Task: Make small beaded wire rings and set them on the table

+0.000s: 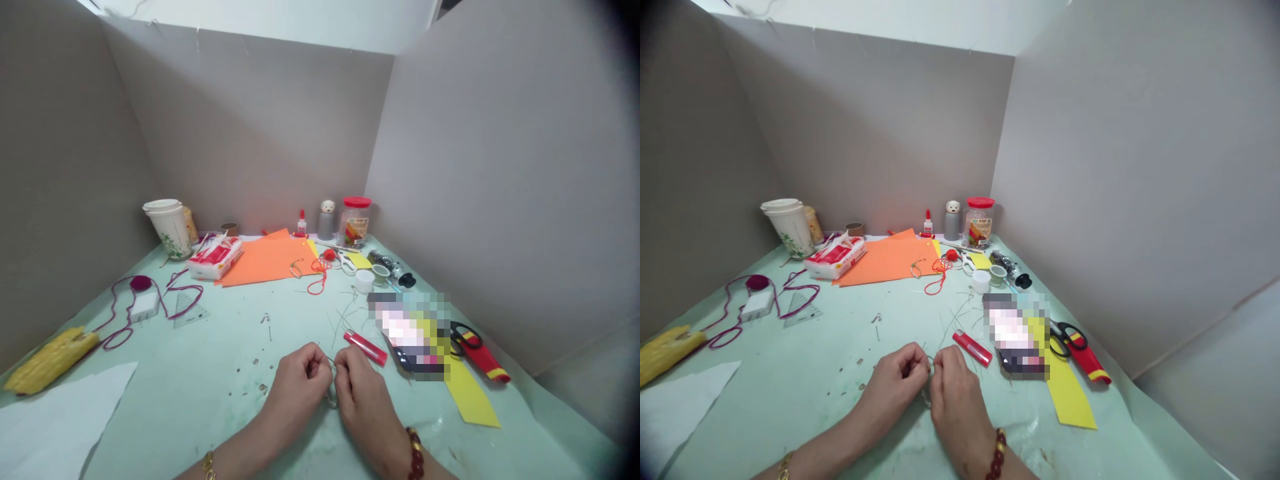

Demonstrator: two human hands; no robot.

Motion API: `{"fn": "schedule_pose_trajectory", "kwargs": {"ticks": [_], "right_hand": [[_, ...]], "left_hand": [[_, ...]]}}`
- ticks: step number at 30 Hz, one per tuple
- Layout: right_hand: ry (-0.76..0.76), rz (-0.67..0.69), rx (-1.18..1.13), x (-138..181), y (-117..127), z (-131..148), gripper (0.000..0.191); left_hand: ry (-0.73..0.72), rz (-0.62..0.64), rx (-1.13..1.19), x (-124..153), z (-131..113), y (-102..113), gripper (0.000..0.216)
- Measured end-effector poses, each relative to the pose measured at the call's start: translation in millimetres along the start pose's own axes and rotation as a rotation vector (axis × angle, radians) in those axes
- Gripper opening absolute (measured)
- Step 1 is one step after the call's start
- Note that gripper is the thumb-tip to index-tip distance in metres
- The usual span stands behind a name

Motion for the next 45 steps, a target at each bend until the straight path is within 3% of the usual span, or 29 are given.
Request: {"fn": "schedule_pose_trajectory", "kwargs": {"ticks": [7, 12, 16, 20, 23, 27, 33, 40, 45], "right_hand": [[-0.083, -0.010, -0.140, -3, 8, -6, 0.017], [0.087, 0.007, -0.192, -8, 14, -3, 0.018], [0.063, 0.024, -0.204, -7, 11, -4, 0.019], [-0.003, 0.013, -0.201, -7, 11, -6, 0.018], [-0.036, 0.013, -0.228, -8, 11, -7, 0.018], [-0.071, 0.005, -0.264, -7, 11, -9, 0.018], [-0.106, 0.012, -0.288, -7, 10, -9, 0.020], [-0.156, 0.042, -0.309, -6, 9, -11, 0.022], [-0.142, 0.046, -0.293, -6, 8, -13, 0.022]], "left_hand": [[0.036, 0.049, 0.088, -5, 0, 2, 0.012], [-0.002, 0.099, 0.151, -6, 0, 2, 0.016], [0.001, 0.119, 0.140, -4, 1, 3, 0.022], [-0.036, 0.028, 0.119, 1, -1, 6, 0.025], [-0.168, -0.072, 0.025, 5, -5, 6, 0.017], [-0.280, -0.089, -0.069, 8, -7, 5, 0.013], [-0.192, -0.034, -0.055, 3, -3, 4, 0.012], [-0.044, 0.149, 0.101, -2, 5, 0, 0.015], [-0.016, 0.151, 0.101, -5, 5, 1, 0.014]]}}
Point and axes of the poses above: each hand's wrist, its own x-axis away from the middle knuckle, its own y-axis out of the back of the hand, z = x × y, the point moved 2 cm from there along -x, towards the middle knuckle, and after that the axes turned 13 degrees about y, right-handed, at the moved point
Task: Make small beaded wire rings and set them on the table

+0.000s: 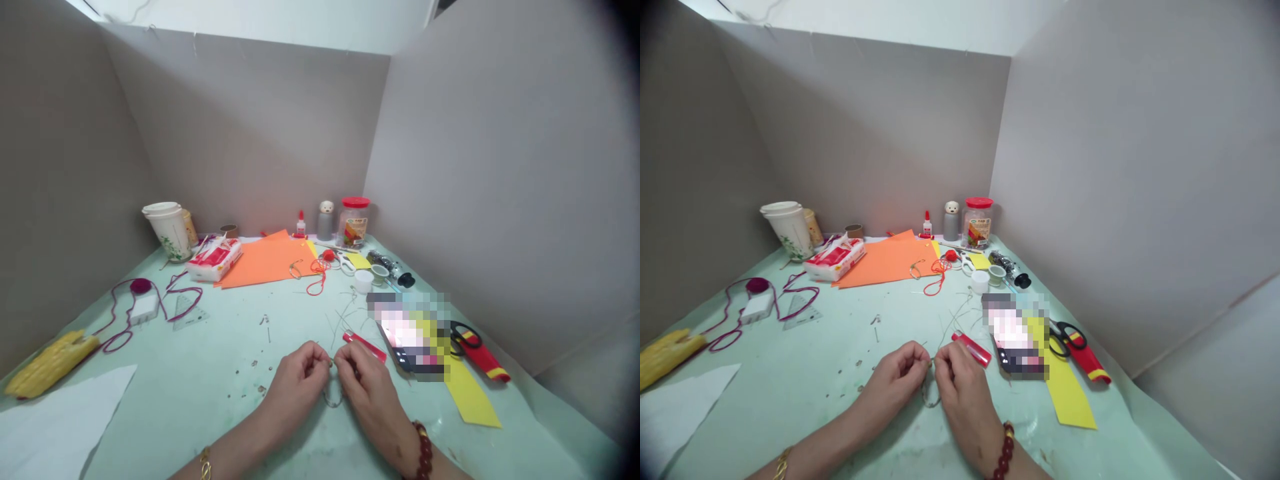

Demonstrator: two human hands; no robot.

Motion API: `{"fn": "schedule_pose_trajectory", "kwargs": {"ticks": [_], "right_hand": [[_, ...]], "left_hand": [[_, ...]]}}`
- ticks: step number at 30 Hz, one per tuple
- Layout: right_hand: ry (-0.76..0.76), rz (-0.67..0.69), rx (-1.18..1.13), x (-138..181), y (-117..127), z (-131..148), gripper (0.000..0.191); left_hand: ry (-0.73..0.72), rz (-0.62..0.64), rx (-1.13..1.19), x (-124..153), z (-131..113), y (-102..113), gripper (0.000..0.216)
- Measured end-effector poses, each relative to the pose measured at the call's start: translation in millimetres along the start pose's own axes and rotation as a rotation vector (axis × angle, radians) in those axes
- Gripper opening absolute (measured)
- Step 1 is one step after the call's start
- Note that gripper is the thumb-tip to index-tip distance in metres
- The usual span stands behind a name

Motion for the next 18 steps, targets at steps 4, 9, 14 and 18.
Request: {"fn": "schedule_pose_trajectory", "kwargs": {"ticks": [4, 9, 14, 18], "right_hand": [[0.003, -0.002, 0.005, 0.9, -1.0, -0.9, 0.021], [-0.006, 0.017, 0.015, 3.3, -2.2, 0.4, 0.020], [0.008, 0.025, 0.011, 2.6, -3.9, 1.7, 0.021], [0.019, 0.029, 0.010, 3.1, -4.2, 1.8, 0.021]], "left_hand": [[0.007, 0.000, -0.022, 0.4, -2.4, 0.4, 0.015], [0.011, 0.008, -0.009, 1.2, -3.9, 1.7, 0.014], [-0.007, 0.033, 0.029, -0.8, -0.7, 2.6, 0.015], [-0.009, 0.024, 0.029, -1.7, 0.8, 1.3, 0.015]]}}
Point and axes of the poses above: each hand's wrist, its own x-axis away from the middle knuckle, its own y-axis out of the back of the hand, z = x × y, the point moved 2 cm from there along -x, towards the middle knuckle, and after that the axes turned 13 degrees about y, right-handed, at the moved point
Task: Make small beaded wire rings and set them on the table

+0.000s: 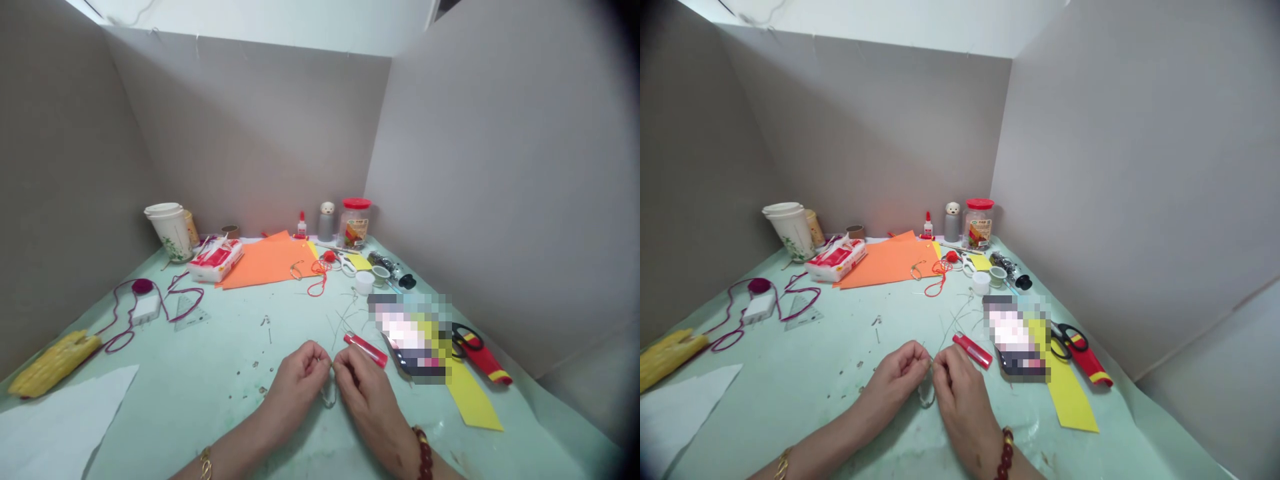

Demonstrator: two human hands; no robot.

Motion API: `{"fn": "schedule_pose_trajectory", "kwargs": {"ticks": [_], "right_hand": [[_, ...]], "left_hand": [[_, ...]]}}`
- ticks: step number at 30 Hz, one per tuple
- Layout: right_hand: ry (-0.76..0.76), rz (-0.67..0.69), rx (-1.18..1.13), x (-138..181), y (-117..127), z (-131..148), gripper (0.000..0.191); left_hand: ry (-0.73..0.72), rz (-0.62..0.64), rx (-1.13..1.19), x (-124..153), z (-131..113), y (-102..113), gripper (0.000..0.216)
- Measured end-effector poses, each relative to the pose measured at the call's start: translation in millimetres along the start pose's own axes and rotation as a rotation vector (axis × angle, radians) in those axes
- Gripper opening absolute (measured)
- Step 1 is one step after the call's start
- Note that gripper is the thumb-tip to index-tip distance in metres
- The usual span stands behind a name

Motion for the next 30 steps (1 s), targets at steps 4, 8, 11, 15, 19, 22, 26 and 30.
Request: {"fn": "schedule_pose_trajectory", "kwargs": {"ticks": [4, 8, 11, 15, 19, 22, 26, 30], "right_hand": [[-0.001, 0.011, 0.000, 1.1, 1.2, -0.2, 0.020], [-0.026, -0.012, 0.010, -0.7, 3.8, -1.4, 0.021], [-0.079, -0.028, -0.003, -2.1, 5.5, -2.8, 0.023], [-0.143, -0.018, -0.046, -1.5, 5.3, -5.3, 0.023], [-0.149, -0.007, -0.047, -0.9, 4.6, -6.9, 0.023], [-0.137, 0.000, -0.036, -1.2, 4.6, -6.1, 0.023], [-0.090, -0.005, -0.003, -1.9, 5.3, -3.5, 0.022], [-0.038, -0.002, 0.025, -2.0, 4.5, -1.6, 0.021]], "left_hand": [[0.042, -0.039, 0.003, -0.1, -2.9, -1.3, 0.019], [0.049, 0.000, 0.046, -0.6, -4.5, -0.8, 0.022], [0.078, 0.051, 0.123, -1.3, -2.0, 0.1, 0.027], [0.087, 0.032, 0.124, -2.7, 1.7, 0.7, 0.020], [0.080, 0.012, 0.071, -5.4, 3.7, 0.2, 0.008], [0.074, 0.015, 0.067, -6.6, 4.4, 0.3, 0.008], [0.078, 0.018, 0.082, -4.9, 2.5, 0.8, 0.009], [0.094, 0.011, 0.072, -2.3, -1.3, 0.7, 0.011]]}}
Point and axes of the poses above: each hand's wrist, its own x-axis away from the middle knuckle, its own y-axis out of the back of the hand, z = x × y, the point moved 2 cm from there along -x, towards the middle knuckle, and after that the axes turned 13 degrees about y, right-handed, at the moved point
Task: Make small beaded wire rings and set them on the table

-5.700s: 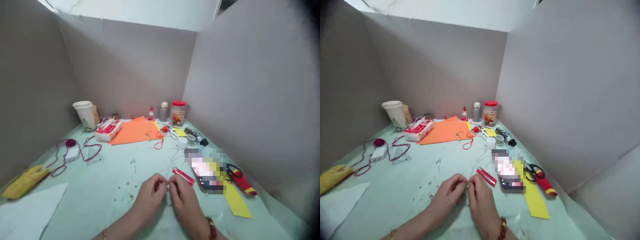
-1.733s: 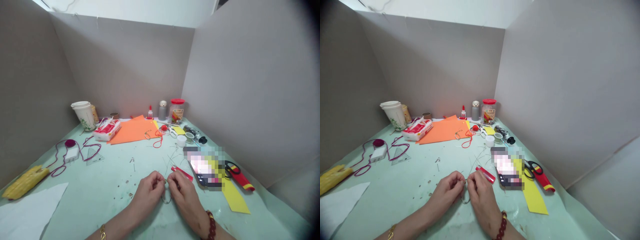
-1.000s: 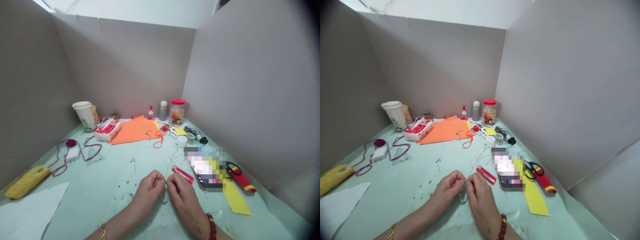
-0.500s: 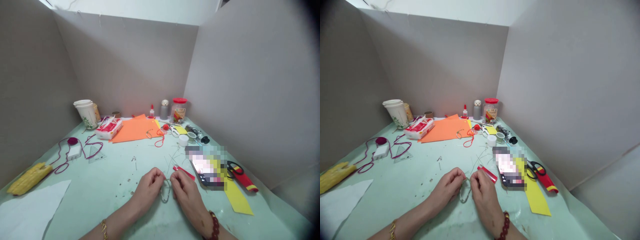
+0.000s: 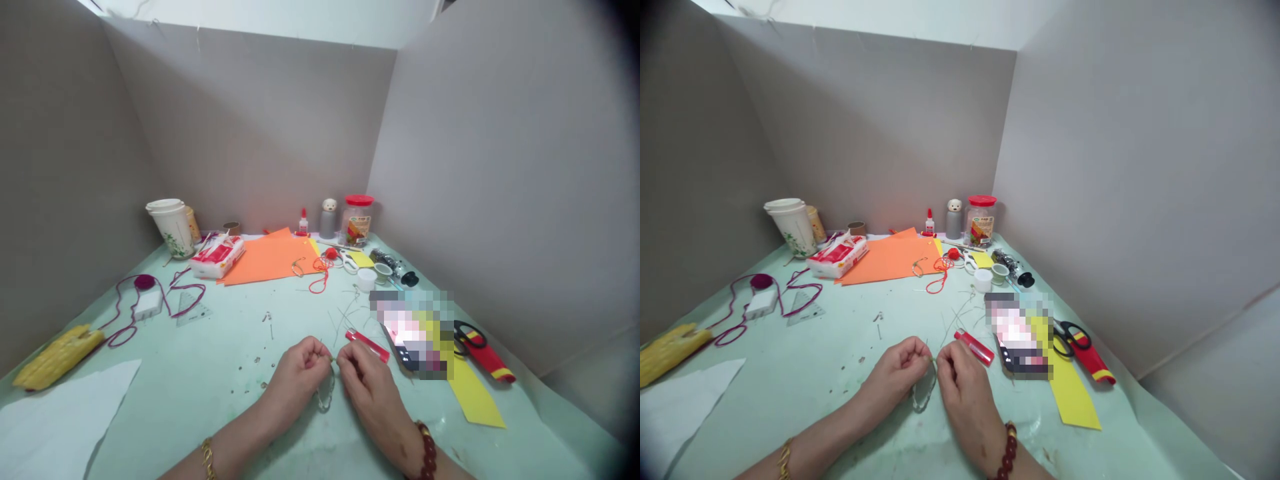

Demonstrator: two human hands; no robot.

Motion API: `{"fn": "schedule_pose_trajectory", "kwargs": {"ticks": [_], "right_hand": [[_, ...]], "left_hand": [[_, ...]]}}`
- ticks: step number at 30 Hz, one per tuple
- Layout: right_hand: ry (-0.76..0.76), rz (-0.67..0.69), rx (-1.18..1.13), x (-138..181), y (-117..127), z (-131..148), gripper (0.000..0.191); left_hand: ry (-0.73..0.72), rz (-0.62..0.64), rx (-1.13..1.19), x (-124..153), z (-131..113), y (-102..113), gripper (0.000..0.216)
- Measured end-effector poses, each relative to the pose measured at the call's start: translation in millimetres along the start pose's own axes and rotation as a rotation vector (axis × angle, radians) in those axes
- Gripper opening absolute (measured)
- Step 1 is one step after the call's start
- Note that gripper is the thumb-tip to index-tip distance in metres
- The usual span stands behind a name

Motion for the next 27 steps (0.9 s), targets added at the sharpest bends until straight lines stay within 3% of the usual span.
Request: {"fn": "schedule_pose_trajectory", "kwargs": {"ticks": [6, 19, 27], "right_hand": [[0.025, 0.005, 0.003, 0.9, -1.3, 0.2, 0.020], [0.004, -0.035, 0.013, -0.9, 1.7, 1.9, 0.021], [0.046, -0.043, 0.040, -1.3, 0.3, 1.3, 0.021]], "left_hand": [[0.005, -0.030, -0.023, -1.4, -0.2, -0.9, 0.015], [0.077, 0.083, 0.043, 2.9, -3.5, 2.8, 0.017], [0.014, -0.002, -0.020, -1.8, -2.0, -1.8, 0.019]]}}
Point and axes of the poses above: each hand's wrist, its own x-axis away from the middle knuckle, its own y-axis out of the back of the hand, z = x × y, the point moved 2 cm from there along -x, towards the middle knuckle, and after that the axes turned 13 degrees about y, right-handed, at the moved point
